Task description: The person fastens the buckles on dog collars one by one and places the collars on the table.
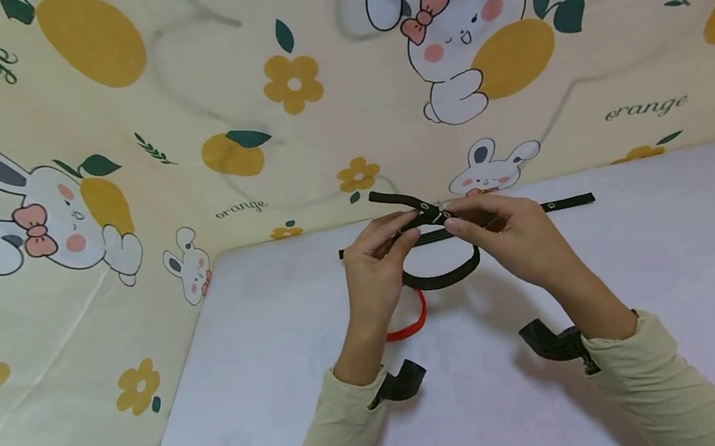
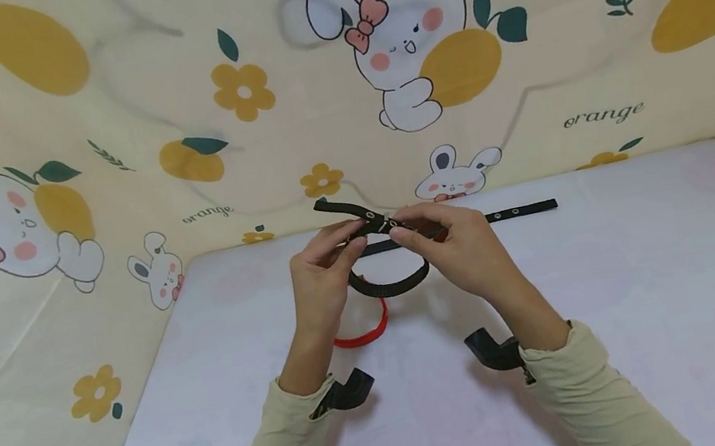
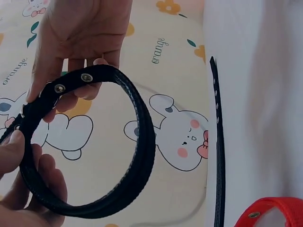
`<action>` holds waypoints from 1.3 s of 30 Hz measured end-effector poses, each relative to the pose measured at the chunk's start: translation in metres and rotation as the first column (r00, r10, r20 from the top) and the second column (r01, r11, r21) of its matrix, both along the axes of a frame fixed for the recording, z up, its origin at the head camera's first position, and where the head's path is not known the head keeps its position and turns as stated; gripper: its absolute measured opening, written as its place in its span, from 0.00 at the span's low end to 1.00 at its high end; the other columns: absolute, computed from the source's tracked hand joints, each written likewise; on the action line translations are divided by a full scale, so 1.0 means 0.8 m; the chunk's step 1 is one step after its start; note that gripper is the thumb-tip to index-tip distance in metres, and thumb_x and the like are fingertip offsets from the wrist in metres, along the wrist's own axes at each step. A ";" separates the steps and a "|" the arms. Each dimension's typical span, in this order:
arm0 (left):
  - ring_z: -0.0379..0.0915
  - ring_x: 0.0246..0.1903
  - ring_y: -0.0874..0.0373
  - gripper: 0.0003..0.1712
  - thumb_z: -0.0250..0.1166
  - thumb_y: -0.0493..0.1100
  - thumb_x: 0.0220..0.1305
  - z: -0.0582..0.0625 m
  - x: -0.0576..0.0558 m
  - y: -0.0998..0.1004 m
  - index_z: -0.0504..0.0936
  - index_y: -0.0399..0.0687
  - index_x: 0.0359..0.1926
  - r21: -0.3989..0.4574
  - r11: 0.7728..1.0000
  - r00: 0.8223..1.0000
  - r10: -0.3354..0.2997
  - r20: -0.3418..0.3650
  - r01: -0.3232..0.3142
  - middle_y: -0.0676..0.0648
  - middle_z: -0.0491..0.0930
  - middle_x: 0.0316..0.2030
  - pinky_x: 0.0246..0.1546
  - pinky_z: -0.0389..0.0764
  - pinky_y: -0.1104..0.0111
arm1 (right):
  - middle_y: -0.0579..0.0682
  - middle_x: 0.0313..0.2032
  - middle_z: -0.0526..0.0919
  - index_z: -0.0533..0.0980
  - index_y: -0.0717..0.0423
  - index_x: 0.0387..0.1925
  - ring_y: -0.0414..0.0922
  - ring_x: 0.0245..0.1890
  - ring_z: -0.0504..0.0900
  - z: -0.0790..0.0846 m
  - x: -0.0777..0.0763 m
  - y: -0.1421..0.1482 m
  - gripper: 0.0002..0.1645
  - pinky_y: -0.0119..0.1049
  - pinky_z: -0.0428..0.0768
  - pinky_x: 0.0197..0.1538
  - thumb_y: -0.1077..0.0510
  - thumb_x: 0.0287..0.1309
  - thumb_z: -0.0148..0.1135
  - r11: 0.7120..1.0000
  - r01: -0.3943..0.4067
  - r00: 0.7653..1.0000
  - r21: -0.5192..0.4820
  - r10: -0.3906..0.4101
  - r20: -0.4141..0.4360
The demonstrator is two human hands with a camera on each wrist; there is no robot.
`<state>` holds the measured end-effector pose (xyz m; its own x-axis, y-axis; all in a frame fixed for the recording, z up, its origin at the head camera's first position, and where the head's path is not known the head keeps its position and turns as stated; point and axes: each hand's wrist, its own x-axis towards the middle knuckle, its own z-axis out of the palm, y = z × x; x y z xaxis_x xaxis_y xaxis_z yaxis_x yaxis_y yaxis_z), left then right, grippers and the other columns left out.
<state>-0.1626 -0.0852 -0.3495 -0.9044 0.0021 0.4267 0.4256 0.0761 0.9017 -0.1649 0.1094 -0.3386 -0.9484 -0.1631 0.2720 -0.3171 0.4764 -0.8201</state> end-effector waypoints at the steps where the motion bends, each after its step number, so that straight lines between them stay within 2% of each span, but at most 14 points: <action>1: 0.82 0.45 0.60 0.14 0.70 0.33 0.60 0.000 0.001 0.000 0.87 0.36 0.48 0.015 1.000 1.000 -0.003 0.013 0.003 0.39 0.85 0.48 0.48 0.82 0.75 | 0.48 0.42 0.86 0.83 0.44 0.50 0.44 0.34 0.82 0.000 0.000 0.000 0.18 0.30 0.78 0.37 0.41 0.64 0.63 1.000 0.001 1.000 0.006 -0.001 0.005; 4: 0.82 0.46 0.61 0.16 0.69 0.31 0.60 -0.001 0.001 0.002 0.86 0.35 0.49 0.059 0.998 0.999 -0.021 0.033 0.019 0.37 0.84 0.49 0.50 0.82 0.73 | 0.49 0.45 0.86 0.83 0.44 0.50 0.44 0.35 0.82 0.000 0.000 -0.001 0.19 0.30 0.78 0.37 0.40 0.64 0.63 1.000 0.011 1.000 0.013 -0.011 0.014; 10: 0.79 0.48 0.62 0.11 0.67 0.30 0.61 -0.002 -0.001 0.002 0.87 0.30 0.45 0.047 0.998 1.000 -0.029 -0.001 0.029 0.35 0.82 0.48 0.49 0.80 0.76 | 0.49 0.47 0.86 0.83 0.43 0.51 0.43 0.38 0.82 0.000 -0.002 -0.004 0.20 0.29 0.79 0.38 0.40 0.63 0.64 1.000 0.019 1.000 0.016 -0.019 0.005; 13: 0.81 0.48 0.57 0.13 0.68 0.29 0.60 -0.001 -0.002 0.000 0.86 0.30 0.47 0.056 0.998 1.000 -0.016 0.009 0.015 0.34 0.82 0.48 0.50 0.81 0.74 | 0.48 0.43 0.87 0.83 0.42 0.52 0.42 0.38 0.82 0.001 -0.003 -0.004 0.20 0.29 0.79 0.40 0.40 0.63 0.65 1.000 -0.004 1.000 0.020 0.004 0.006; 16: 0.83 0.48 0.51 0.17 0.68 0.30 0.60 0.000 -0.003 -0.002 0.83 0.33 0.51 0.057 0.998 0.998 -0.005 0.057 0.002 0.33 0.82 0.50 0.51 0.82 0.71 | 0.47 0.41 0.87 0.81 0.41 0.54 0.40 0.37 0.82 0.001 -0.005 -0.001 0.20 0.27 0.79 0.40 0.42 0.63 0.65 0.999 -0.042 0.999 0.018 0.042 0.000; 19: 0.82 0.50 0.46 0.21 0.69 0.32 0.60 0.003 -0.006 -0.004 0.81 0.36 0.55 0.000 1.000 0.994 -0.016 0.106 0.016 0.35 0.82 0.53 0.53 0.83 0.68 | 0.46 0.40 0.86 0.81 0.43 0.55 0.38 0.37 0.81 0.004 -0.007 0.003 0.19 0.25 0.78 0.39 0.45 0.64 0.66 0.998 -0.062 0.998 -0.007 0.061 -0.018; 22: 0.83 0.51 0.47 0.21 0.70 0.35 0.61 0.004 -0.008 -0.006 0.81 0.39 0.56 -0.096 0.995 0.992 -0.019 0.125 0.031 0.39 0.82 0.54 0.55 0.81 0.68 | 0.44 0.41 0.86 0.82 0.45 0.55 0.34 0.39 0.80 0.006 -0.008 0.007 0.19 0.21 0.78 0.41 0.47 0.64 0.66 0.998 -0.060 0.998 -0.033 0.059 -0.034; 24: 0.83 0.49 0.49 0.19 0.70 0.37 0.61 0.004 -0.009 -0.008 0.83 0.41 0.54 -0.150 0.989 0.992 0.005 0.126 0.014 0.42 0.84 0.53 0.52 0.81 0.71 | 0.43 0.42 0.86 0.82 0.46 0.55 0.32 0.42 0.79 0.006 -0.009 0.008 0.20 0.19 0.78 0.43 0.48 0.64 0.66 0.997 -0.065 0.997 -0.038 0.063 -0.038; 27: 0.81 0.39 0.53 0.16 0.71 0.38 0.60 0.003 -0.009 -0.012 0.86 0.45 0.50 -0.186 0.982 0.990 0.063 0.127 -0.038 0.45 0.87 0.47 0.40 0.78 0.74 | 0.46 0.44 0.86 0.81 0.47 0.56 0.32 0.42 0.79 0.006 -0.009 0.009 0.20 0.18 0.78 0.44 0.50 0.64 0.66 0.996 -0.084 0.996 -0.042 0.082 -0.036; 29: 0.76 0.33 0.56 0.15 0.72 0.39 0.59 0.003 -0.009 -0.014 0.87 0.46 0.48 -0.174 0.983 0.988 0.084 0.133 -0.060 0.45 0.87 0.43 0.33 0.74 0.75 | 0.49 0.44 0.86 0.80 0.48 0.57 0.32 0.42 0.79 0.006 -0.009 0.009 0.21 0.18 0.78 0.45 0.52 0.64 0.66 0.994 -0.098 0.995 -0.039 0.096 -0.036; 32: 0.71 0.28 0.59 0.14 0.72 0.38 0.59 0.003 -0.009 -0.016 0.88 0.46 0.47 -0.127 0.990 0.985 0.088 0.151 -0.069 0.43 0.86 0.41 0.29 0.70 0.76 | 0.51 0.44 0.85 0.79 0.49 0.58 0.32 0.42 0.79 0.005 -0.008 0.008 0.21 0.17 0.78 0.45 0.54 0.64 0.66 0.994 -0.105 0.994 -0.034 0.104 -0.037; 36: 0.68 0.26 0.61 0.14 0.71 0.36 0.59 0.003 -0.007 -0.015 0.88 0.44 0.47 -0.078 0.995 0.980 0.082 0.179 -0.069 0.41 0.86 0.41 0.27 0.68 0.77 | 0.51 0.43 0.84 0.79 0.49 0.59 0.30 0.42 0.79 0.003 -0.006 0.008 0.22 0.15 0.77 0.46 0.54 0.63 0.67 0.996 -0.089 0.996 -0.024 0.088 -0.035; 39: 0.70 0.28 0.61 0.14 0.71 0.35 0.59 0.003 -0.007 -0.015 0.87 0.43 0.48 -0.057 0.994 0.976 0.099 0.192 -0.090 0.41 0.86 0.42 0.29 0.71 0.78 | 0.52 0.48 0.84 0.79 0.50 0.59 0.26 0.45 0.77 0.001 -0.005 0.009 0.22 0.14 0.76 0.47 0.53 0.64 0.66 0.997 -0.072 0.997 -0.030 0.071 -0.038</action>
<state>-0.1681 -0.0976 -0.3469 -0.9672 -0.0711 0.2440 0.2312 0.1528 0.9608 -0.1690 0.1164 -0.3377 -0.9239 -0.2208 0.3127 -0.3797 0.4259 -0.8212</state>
